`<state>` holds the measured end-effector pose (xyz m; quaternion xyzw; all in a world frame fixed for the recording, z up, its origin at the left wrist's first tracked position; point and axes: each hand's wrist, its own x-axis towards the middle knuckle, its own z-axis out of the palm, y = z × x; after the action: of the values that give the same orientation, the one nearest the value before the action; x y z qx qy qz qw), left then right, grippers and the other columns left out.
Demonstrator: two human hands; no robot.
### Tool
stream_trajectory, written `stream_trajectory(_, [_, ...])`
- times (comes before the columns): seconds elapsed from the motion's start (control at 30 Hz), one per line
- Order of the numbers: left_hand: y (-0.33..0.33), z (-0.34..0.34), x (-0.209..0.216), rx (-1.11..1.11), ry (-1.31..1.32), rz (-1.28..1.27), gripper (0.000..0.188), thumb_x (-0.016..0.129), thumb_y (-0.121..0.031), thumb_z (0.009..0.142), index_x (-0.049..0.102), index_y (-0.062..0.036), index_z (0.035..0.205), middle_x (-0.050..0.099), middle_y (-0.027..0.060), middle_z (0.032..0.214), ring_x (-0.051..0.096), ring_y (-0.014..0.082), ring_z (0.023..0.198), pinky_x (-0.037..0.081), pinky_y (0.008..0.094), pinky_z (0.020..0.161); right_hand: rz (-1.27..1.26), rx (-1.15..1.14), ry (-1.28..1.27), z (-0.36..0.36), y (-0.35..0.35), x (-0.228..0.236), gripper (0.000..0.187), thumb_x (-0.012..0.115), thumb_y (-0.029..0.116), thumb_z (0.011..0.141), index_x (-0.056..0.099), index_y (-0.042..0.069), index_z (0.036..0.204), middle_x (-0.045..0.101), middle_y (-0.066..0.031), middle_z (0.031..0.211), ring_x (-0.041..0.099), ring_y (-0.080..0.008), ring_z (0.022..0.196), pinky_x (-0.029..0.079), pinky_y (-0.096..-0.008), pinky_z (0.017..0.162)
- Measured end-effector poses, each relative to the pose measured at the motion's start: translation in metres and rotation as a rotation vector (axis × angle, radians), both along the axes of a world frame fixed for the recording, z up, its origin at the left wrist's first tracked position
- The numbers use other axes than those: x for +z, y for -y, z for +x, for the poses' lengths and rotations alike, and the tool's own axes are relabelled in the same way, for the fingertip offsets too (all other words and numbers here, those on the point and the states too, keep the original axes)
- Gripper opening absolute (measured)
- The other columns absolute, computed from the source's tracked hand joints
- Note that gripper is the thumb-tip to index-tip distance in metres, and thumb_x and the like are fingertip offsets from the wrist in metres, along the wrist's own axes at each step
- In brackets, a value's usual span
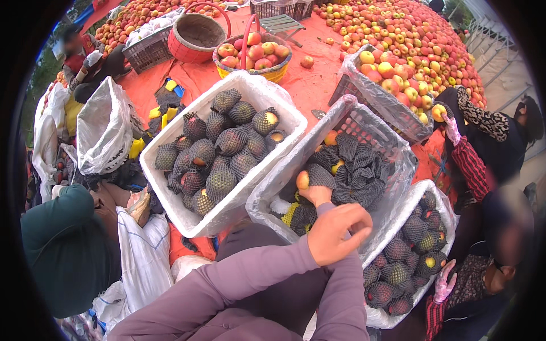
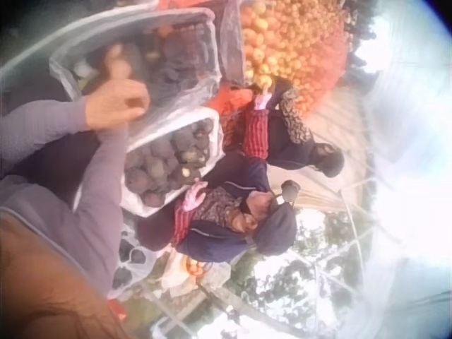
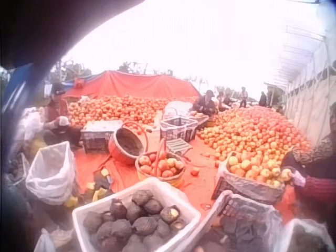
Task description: The person sits at a fruit stall and repeatedly picks apples from a large pile, places each apple into a black foam net, and arranges the netted apples into white crates. Other workers are visible nearby sorting fruit.
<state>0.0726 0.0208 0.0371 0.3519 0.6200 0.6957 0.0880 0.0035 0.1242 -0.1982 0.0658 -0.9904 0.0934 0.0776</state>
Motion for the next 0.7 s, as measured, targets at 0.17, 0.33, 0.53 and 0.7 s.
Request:
stream_trajectory(0.17, [0.002,-0.04,-0.028,0.689,0.026,-0.118,0.038,0.064,-0.01,0.071,0.052,-0.0011,0.105,0.051,0.0103,0.104,0.052,0.0214,0.095,0.041,0.0329,0.088,-0.541,-0.1,-0.078,0.051,-0.039,0.12,0.065,0.075,0.023,0.062,0.047,0.005,0.119,0.055,-0.0104,0.111,0.054,-0.0213,0.103,0.042,-0.0329,0.089])
stream_trajectory(0.33, [-0.006,-0.029,-0.02,-0.18,0.852,0.432,0.054,0.072,-0.024,0.073,0.044,-0.0082,0.116,0.05,0.0105,0.113,0.055,0.0254,0.1,0.047,0.0352,0.085,-0.611,0.082,-0.324,0.105,-0.017,0.262,0.059,0.069,0.017,0.07,0.046,0.0,0.121,0.056,-0.011,0.114,0.054,-0.0214,0.104,0.038,-0.0305,0.094])
stream_trajectory(0.53, [0.0,-0.004,-0.005,-0.346,0.836,0.71,0.057,0.067,-0.026,0.074,0.039,-0.009,0.122,0.047,0.0114,0.116,0.05,0.0258,0.106,0.043,0.0431,0.091,-1.59,-0.276,-0.29,0.123,-0.045,0.244,0.032,0.051,0.017,0.088,0.053,-0.004,0.113,0.057,-0.0078,0.109,0.054,-0.0162,0.1,0.04,-0.029,0.089])
stream_trajectory(0.7, [-0.008,0.002,-0.018,0.244,0.001,0.307,0.059,0.063,-0.037,0.077,0.04,-0.0045,0.119,0.044,0.0123,0.112,0.042,0.0234,0.109,0.034,0.0372,0.095,-1.613,-0.101,-0.082,0.14,0.001,0.244,0.044,0.062,0.027,0.085,0.052,-0.007,0.111,0.056,-0.0074,0.109,0.054,-0.0155,0.097,0.043,-0.0299,0.085])
